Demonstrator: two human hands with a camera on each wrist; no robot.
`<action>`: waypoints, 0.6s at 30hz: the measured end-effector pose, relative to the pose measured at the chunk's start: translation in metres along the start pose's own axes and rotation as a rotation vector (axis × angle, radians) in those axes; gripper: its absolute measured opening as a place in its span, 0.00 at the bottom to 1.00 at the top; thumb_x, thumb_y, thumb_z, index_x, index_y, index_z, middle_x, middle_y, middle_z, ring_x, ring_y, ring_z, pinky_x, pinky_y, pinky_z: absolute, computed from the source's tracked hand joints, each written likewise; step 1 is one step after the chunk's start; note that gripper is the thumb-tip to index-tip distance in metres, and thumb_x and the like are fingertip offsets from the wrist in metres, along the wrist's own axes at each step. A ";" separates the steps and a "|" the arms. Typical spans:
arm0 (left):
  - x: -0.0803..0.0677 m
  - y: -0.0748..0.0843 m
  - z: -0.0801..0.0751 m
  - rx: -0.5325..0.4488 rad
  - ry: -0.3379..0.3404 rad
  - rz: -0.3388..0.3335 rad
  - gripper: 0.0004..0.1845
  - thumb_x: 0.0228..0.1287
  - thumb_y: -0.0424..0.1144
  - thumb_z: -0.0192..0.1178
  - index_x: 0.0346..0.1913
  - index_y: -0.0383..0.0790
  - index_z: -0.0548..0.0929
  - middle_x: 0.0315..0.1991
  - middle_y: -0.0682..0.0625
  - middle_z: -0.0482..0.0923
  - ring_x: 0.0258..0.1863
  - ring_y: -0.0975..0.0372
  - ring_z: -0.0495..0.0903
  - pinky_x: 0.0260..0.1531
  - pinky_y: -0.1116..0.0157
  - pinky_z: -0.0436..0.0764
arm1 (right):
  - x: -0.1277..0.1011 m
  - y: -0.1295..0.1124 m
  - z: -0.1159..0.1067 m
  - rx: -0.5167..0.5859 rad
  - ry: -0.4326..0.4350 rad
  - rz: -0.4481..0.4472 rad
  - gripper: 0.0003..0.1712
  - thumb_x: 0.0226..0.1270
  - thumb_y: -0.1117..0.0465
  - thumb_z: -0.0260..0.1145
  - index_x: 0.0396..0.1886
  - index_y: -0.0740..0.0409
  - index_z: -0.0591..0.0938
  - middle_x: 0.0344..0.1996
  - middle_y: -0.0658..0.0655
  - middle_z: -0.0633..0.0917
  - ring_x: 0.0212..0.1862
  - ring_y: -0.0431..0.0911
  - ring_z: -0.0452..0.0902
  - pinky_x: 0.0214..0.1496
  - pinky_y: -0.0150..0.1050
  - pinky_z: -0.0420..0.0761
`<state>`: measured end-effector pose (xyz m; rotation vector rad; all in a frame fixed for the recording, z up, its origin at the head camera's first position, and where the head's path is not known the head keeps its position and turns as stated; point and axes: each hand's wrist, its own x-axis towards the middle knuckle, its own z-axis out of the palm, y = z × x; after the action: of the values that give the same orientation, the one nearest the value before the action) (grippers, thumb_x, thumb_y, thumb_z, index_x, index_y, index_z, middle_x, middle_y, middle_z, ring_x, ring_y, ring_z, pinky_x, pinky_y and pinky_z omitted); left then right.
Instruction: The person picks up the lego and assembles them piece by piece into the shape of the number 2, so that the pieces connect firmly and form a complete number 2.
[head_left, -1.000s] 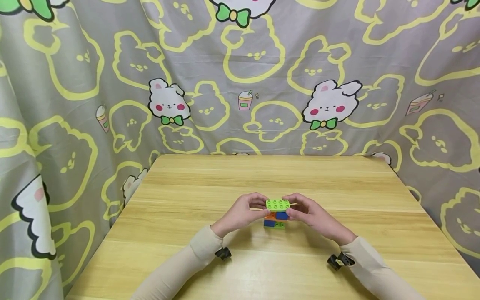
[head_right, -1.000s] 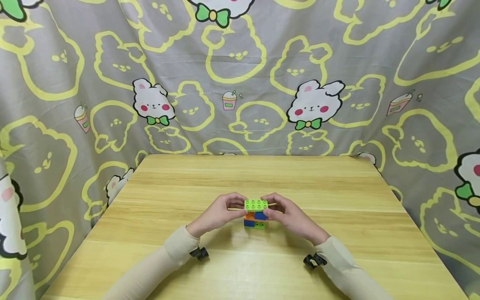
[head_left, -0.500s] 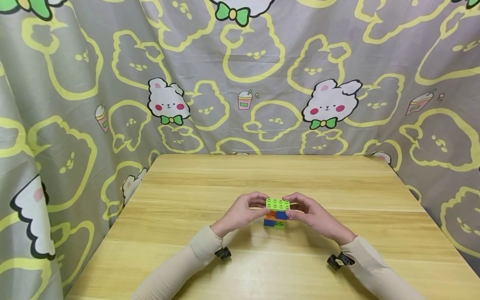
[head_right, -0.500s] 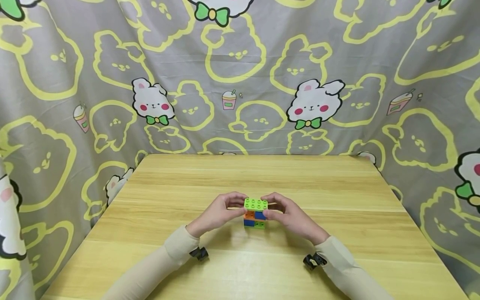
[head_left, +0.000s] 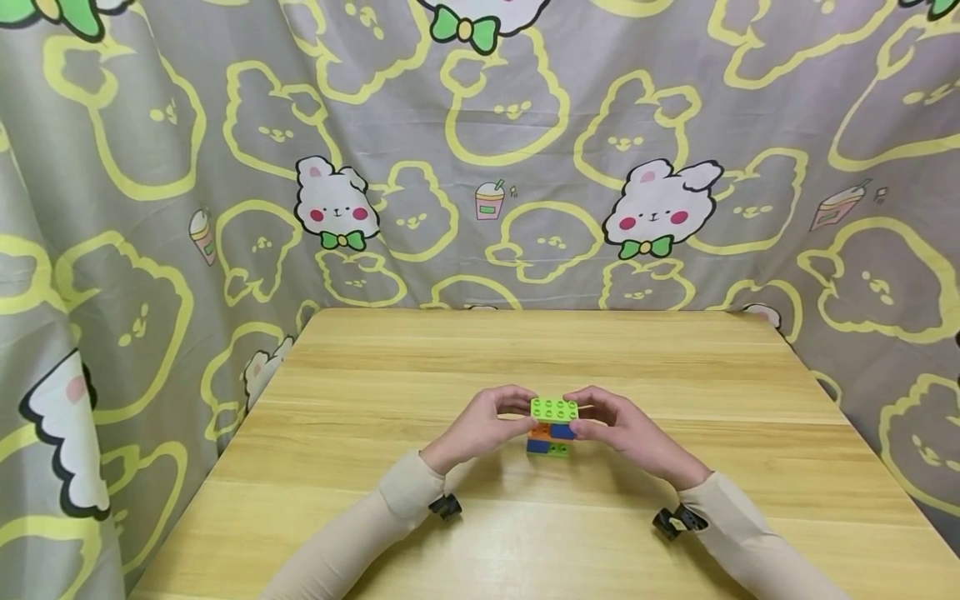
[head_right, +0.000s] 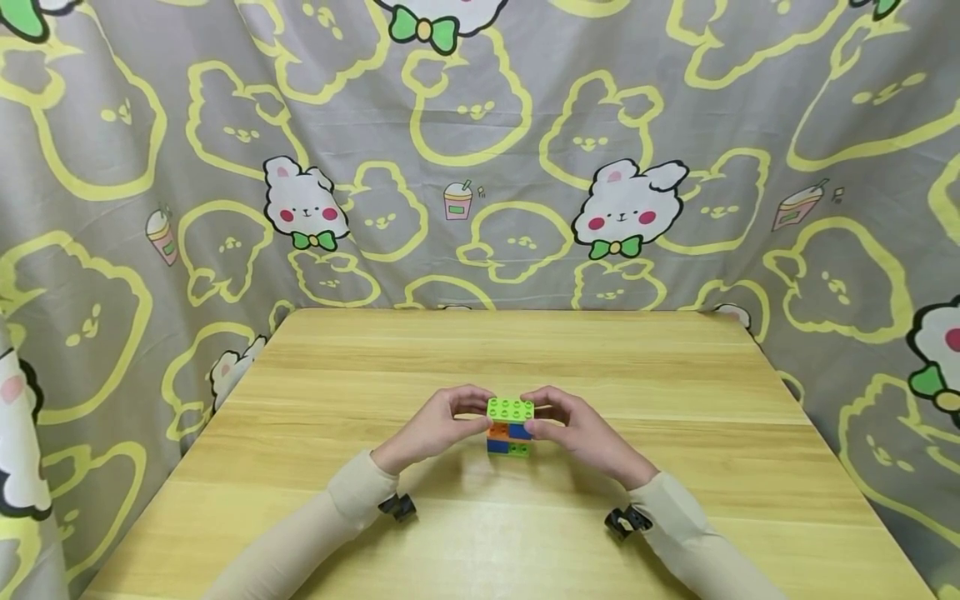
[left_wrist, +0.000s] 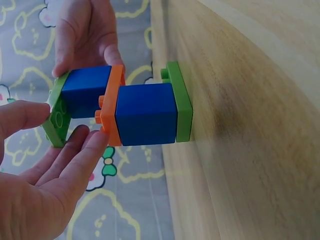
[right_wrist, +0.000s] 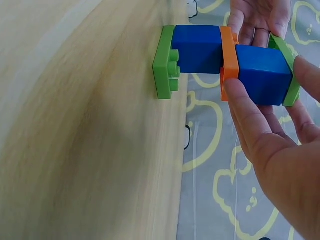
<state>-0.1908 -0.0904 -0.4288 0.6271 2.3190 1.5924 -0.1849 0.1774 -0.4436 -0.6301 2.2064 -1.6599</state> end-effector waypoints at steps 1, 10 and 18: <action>0.000 0.000 0.000 -0.001 0.000 -0.002 0.19 0.68 0.40 0.67 0.59 0.40 0.82 0.52 0.49 0.86 0.54 0.58 0.83 0.53 0.61 0.83 | 0.000 0.000 0.000 0.001 -0.001 0.001 0.25 0.76 0.53 0.65 0.67 0.55 0.75 0.60 0.62 0.79 0.64 0.60 0.75 0.56 0.42 0.84; -0.001 -0.001 0.001 -0.011 0.007 -0.012 0.18 0.69 0.40 0.67 0.59 0.41 0.83 0.52 0.49 0.85 0.54 0.57 0.83 0.54 0.59 0.83 | 0.001 0.003 0.001 0.002 0.011 0.007 0.24 0.76 0.52 0.65 0.67 0.54 0.76 0.60 0.61 0.80 0.64 0.59 0.76 0.54 0.37 0.83; 0.000 -0.002 0.000 -0.007 0.005 -0.008 0.18 0.69 0.40 0.67 0.59 0.41 0.82 0.52 0.48 0.86 0.54 0.57 0.83 0.54 0.59 0.83 | 0.002 0.003 0.001 0.024 0.018 0.004 0.24 0.75 0.54 0.66 0.67 0.55 0.76 0.60 0.62 0.80 0.63 0.59 0.76 0.54 0.38 0.84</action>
<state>-0.1914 -0.0909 -0.4305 0.6120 2.3154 1.6000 -0.1866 0.1769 -0.4471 -0.6065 2.1955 -1.6939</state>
